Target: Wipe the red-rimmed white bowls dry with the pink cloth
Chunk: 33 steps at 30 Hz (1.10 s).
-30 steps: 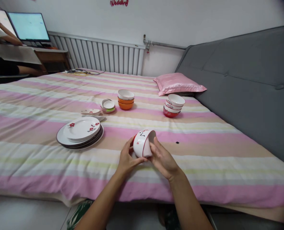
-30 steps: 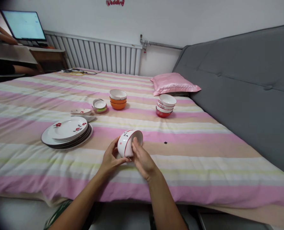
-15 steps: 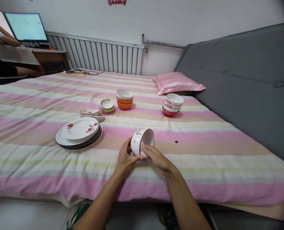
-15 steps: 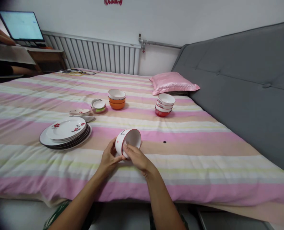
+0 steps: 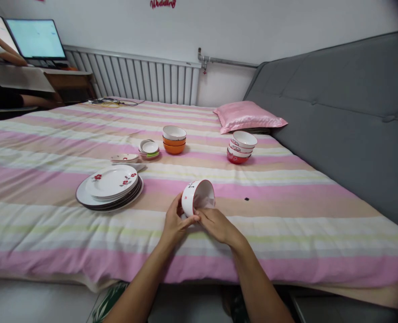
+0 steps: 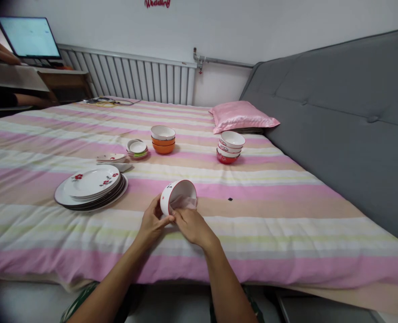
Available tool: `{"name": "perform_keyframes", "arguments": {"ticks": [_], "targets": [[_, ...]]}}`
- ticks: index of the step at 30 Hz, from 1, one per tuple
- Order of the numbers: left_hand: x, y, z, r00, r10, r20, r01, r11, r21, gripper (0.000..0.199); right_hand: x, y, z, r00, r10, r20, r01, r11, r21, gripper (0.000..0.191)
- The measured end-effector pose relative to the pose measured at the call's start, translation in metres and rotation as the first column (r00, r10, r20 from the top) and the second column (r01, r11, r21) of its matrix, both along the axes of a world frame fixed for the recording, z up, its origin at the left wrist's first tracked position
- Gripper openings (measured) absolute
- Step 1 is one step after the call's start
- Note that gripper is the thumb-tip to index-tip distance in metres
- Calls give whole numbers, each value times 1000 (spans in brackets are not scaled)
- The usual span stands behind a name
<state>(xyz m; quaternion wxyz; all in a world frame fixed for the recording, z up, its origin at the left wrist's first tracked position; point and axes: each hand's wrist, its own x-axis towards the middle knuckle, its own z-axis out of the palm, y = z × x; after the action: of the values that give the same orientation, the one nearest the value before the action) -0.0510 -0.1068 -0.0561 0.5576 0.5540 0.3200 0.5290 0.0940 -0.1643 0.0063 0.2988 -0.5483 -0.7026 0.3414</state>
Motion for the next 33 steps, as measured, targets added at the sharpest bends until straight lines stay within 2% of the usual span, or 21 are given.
{"name": "perform_keyframes", "arguments": {"ticks": [8,12,18,23,29,33], "targets": [[-1,-2,4,998,-13,-63,15,999,44,82,-2,2,-4,979,-30,203,10,995,97,31],[0,-3,5,997,4,-77,2,997,77,75,-3,4,-13,966,-58,253,16,987,162,34],[0,-2,3,996,19,-84,-11,996,90,75,-5,8,-18,937,-141,321,74,974,214,41],[0,-4,6,996,17,-87,-9,996,87,71,-5,15,-25,923,-178,340,88,960,264,47],[0,-6,7,991,36,-132,-24,995,97,72,-4,23,-36,926,-233,296,100,910,403,52],[-1,-7,5,986,47,-161,-32,995,94,76,-3,24,-37,945,-207,254,67,880,470,52]]}}
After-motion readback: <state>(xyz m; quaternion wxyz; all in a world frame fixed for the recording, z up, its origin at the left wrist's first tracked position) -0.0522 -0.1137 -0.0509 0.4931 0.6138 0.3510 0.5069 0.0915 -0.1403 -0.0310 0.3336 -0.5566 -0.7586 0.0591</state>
